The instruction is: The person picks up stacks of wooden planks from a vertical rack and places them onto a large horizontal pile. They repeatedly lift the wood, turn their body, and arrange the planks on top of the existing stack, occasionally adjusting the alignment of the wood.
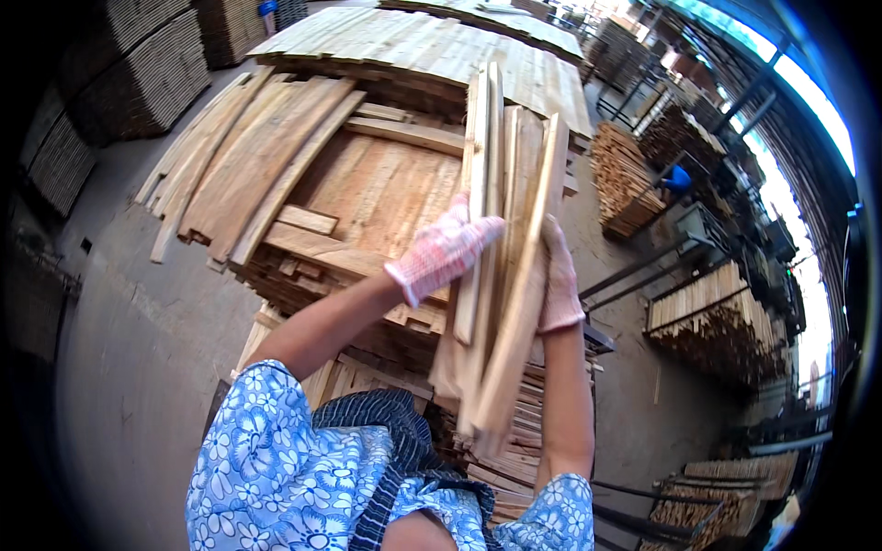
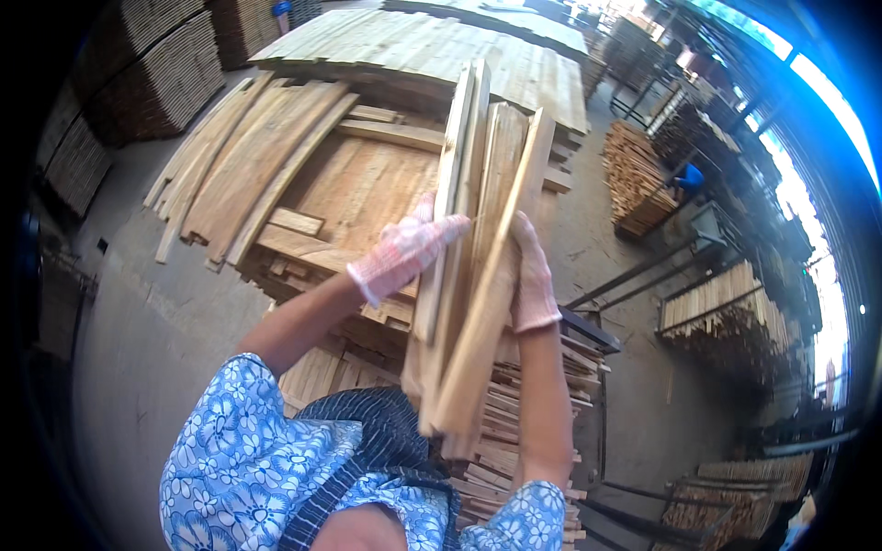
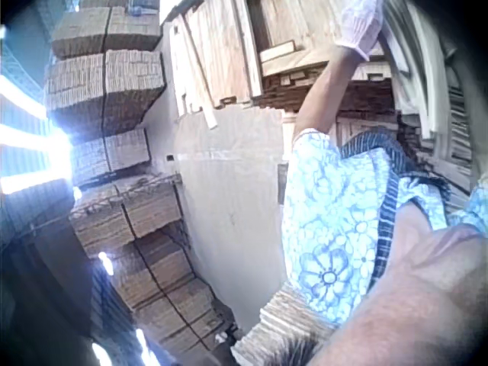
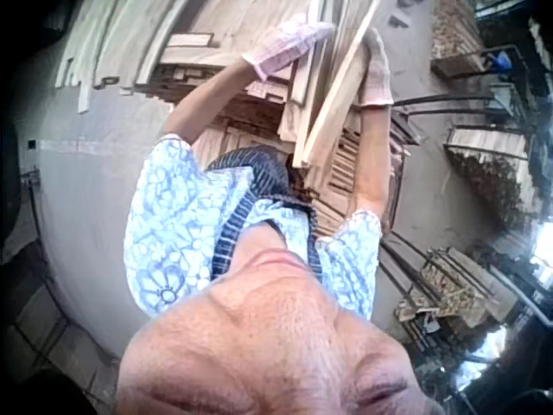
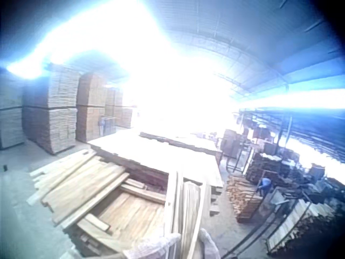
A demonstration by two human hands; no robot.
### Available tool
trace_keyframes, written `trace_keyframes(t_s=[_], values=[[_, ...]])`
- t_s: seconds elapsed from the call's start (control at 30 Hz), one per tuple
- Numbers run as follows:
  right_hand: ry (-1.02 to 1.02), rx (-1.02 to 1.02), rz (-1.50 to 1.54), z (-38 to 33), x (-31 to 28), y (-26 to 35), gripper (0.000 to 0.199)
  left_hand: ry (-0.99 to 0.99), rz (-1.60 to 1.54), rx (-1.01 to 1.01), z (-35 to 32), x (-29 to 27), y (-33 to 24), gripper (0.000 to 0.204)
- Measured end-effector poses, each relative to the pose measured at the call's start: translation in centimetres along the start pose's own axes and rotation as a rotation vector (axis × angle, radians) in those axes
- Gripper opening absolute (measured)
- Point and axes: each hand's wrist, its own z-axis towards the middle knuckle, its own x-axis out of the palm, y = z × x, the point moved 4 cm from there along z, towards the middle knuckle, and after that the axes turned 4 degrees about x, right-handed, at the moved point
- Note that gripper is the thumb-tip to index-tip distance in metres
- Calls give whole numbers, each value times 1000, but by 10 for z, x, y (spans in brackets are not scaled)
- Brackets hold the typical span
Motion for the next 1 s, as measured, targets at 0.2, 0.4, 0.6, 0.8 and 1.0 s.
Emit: trace_keyframes(t_s=[0.2,0.4,0.6,0.8,1.0], values=[[-104,-128,-310,73,-28,-32,61,-50,39,-158,13,-79,48,71],[-191,-67,-477,45,-53,-18,96,-129,47,-258,-26,-168,63,74],[-262,-159,-813,41,-33,-26,98,-197,1333,-242,-14,-252,147,75],[-477,-199,-1096,11,-28,16,55,35,1130,-199,-3,-245,177,64],[-458,-267,-1066,-10,13,30,51,-57,1220,-250,-9,-246,184,69]])
